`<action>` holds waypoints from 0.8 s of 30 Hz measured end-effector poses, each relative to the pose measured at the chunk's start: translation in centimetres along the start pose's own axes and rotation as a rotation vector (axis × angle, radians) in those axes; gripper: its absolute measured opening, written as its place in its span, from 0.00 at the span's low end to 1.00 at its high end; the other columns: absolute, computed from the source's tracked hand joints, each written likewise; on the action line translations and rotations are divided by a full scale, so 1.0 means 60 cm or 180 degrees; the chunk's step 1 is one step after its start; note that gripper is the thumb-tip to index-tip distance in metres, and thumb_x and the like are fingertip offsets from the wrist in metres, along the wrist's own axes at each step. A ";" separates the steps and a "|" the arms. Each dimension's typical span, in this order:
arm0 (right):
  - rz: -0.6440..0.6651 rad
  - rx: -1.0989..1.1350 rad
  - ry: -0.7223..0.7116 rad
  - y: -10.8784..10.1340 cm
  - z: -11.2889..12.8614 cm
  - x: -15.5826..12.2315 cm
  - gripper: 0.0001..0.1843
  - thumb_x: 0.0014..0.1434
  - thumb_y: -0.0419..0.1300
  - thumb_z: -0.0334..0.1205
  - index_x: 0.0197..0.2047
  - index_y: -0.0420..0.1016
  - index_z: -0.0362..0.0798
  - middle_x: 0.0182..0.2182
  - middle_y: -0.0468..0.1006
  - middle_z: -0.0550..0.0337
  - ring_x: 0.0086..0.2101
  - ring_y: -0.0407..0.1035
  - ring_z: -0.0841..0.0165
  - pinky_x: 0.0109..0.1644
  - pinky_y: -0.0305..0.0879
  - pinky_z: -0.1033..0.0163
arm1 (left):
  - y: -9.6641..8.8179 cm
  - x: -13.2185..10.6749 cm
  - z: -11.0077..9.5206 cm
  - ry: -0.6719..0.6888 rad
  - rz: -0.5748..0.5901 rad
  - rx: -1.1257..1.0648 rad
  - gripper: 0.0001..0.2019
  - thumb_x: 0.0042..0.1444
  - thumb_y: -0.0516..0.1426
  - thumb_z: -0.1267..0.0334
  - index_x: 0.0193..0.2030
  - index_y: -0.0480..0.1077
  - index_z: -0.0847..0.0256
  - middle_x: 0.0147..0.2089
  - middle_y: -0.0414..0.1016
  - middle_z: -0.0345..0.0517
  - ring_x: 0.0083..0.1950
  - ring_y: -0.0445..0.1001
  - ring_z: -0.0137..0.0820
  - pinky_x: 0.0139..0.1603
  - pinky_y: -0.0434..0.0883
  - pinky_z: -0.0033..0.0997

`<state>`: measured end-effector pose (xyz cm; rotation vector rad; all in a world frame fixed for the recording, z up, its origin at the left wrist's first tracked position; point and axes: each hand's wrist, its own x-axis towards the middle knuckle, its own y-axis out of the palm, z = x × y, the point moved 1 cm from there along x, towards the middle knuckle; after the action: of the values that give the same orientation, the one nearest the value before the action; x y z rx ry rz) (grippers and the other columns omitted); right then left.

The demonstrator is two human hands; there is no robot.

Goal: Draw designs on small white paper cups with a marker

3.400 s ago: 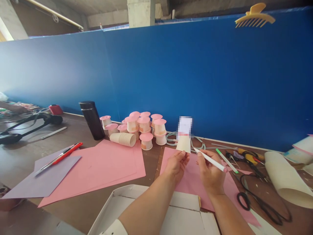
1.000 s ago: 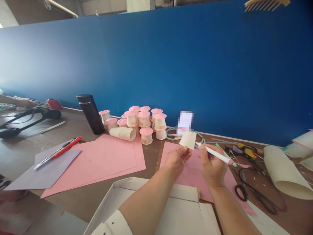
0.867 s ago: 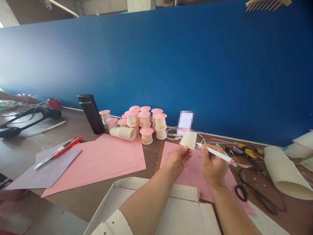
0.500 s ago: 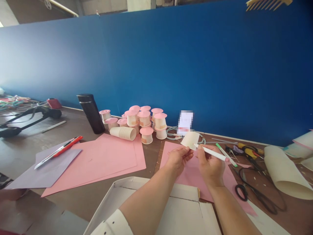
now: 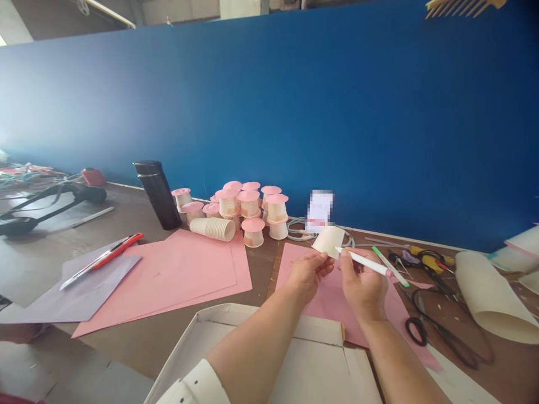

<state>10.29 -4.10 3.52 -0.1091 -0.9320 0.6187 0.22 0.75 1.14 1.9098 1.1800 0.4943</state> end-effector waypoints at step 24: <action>-0.0121 0.0005 0.0018 0.000 0.002 0.000 0.15 0.57 0.56 0.49 0.36 0.71 0.45 0.28 0.75 0.55 0.25 0.67 0.70 0.30 0.64 0.64 | 0.000 0.002 -0.005 -0.0298 -0.0408 -0.0505 0.04 0.49 0.59 0.73 0.33 0.71 0.72 0.30 0.73 0.49 0.33 0.74 0.26 0.39 0.73 0.23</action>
<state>10.17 -4.16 3.60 -0.0914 -0.9260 0.5837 0.07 0.95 1.30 1.6926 1.1588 0.4122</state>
